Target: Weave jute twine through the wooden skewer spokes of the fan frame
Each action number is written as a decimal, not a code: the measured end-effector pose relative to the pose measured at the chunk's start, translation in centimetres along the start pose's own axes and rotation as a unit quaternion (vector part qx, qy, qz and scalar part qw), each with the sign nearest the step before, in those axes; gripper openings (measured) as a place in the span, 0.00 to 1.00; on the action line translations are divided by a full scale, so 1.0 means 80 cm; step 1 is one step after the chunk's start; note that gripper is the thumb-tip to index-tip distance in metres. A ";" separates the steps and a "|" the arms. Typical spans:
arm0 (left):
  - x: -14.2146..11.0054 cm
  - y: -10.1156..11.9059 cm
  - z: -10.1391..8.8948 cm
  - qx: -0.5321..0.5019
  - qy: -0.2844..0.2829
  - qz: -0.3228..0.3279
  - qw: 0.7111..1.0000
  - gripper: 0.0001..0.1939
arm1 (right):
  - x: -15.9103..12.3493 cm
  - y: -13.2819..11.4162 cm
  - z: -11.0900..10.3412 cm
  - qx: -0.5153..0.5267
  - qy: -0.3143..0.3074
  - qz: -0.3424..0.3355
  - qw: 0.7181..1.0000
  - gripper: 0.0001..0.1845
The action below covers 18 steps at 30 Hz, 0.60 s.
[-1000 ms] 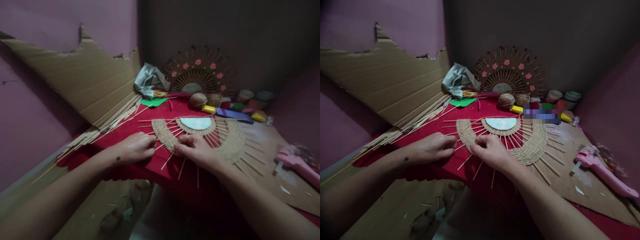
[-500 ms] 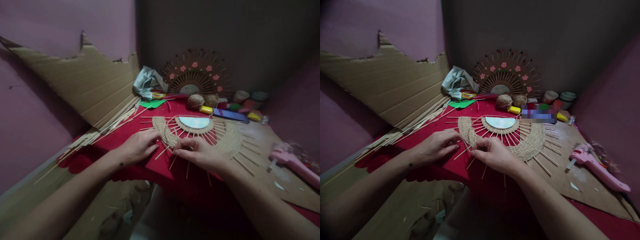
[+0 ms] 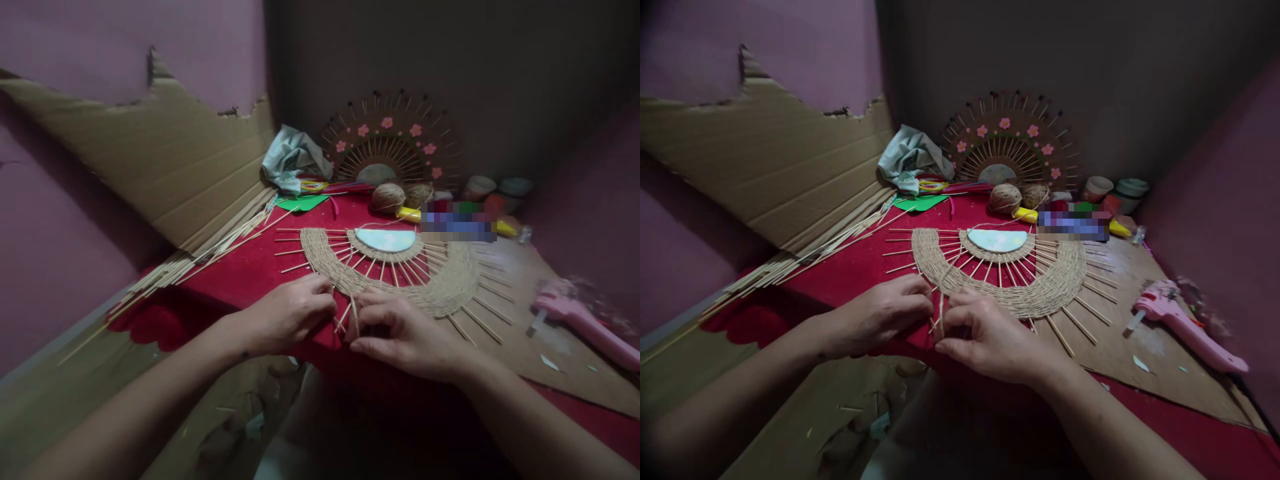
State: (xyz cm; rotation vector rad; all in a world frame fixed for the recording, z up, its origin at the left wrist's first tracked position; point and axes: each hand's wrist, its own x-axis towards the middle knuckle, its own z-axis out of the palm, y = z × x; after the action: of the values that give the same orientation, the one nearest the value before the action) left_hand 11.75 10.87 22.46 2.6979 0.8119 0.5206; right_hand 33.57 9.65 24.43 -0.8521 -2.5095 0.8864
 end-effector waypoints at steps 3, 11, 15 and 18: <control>-0.001 0.004 -0.009 -0.015 -0.018 0.008 1.000 0.11 | 0.000 0.002 0.005 0.004 -0.027 -0.022 0.999 0.03; -0.001 0.011 -0.017 -0.020 -0.055 0.006 0.998 0.10 | -0.001 0.002 0.006 -0.043 -0.040 -0.042 0.997 0.04; 0.005 0.016 -0.010 0.009 -0.046 -0.052 0.998 0.10 | -0.003 0.004 0.005 -0.034 -0.047 -0.052 0.997 0.05; 0.014 0.018 -0.003 0.036 -0.047 -0.092 0.994 0.10 | -0.002 0.004 0.007 -0.004 -0.042 -0.074 0.996 0.05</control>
State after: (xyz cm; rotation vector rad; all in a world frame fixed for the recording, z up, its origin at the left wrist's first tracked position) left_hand 13.24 10.39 23.48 2.6533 1.0569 0.3263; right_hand 33.52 9.48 23.80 -0.6346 -2.6102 0.8808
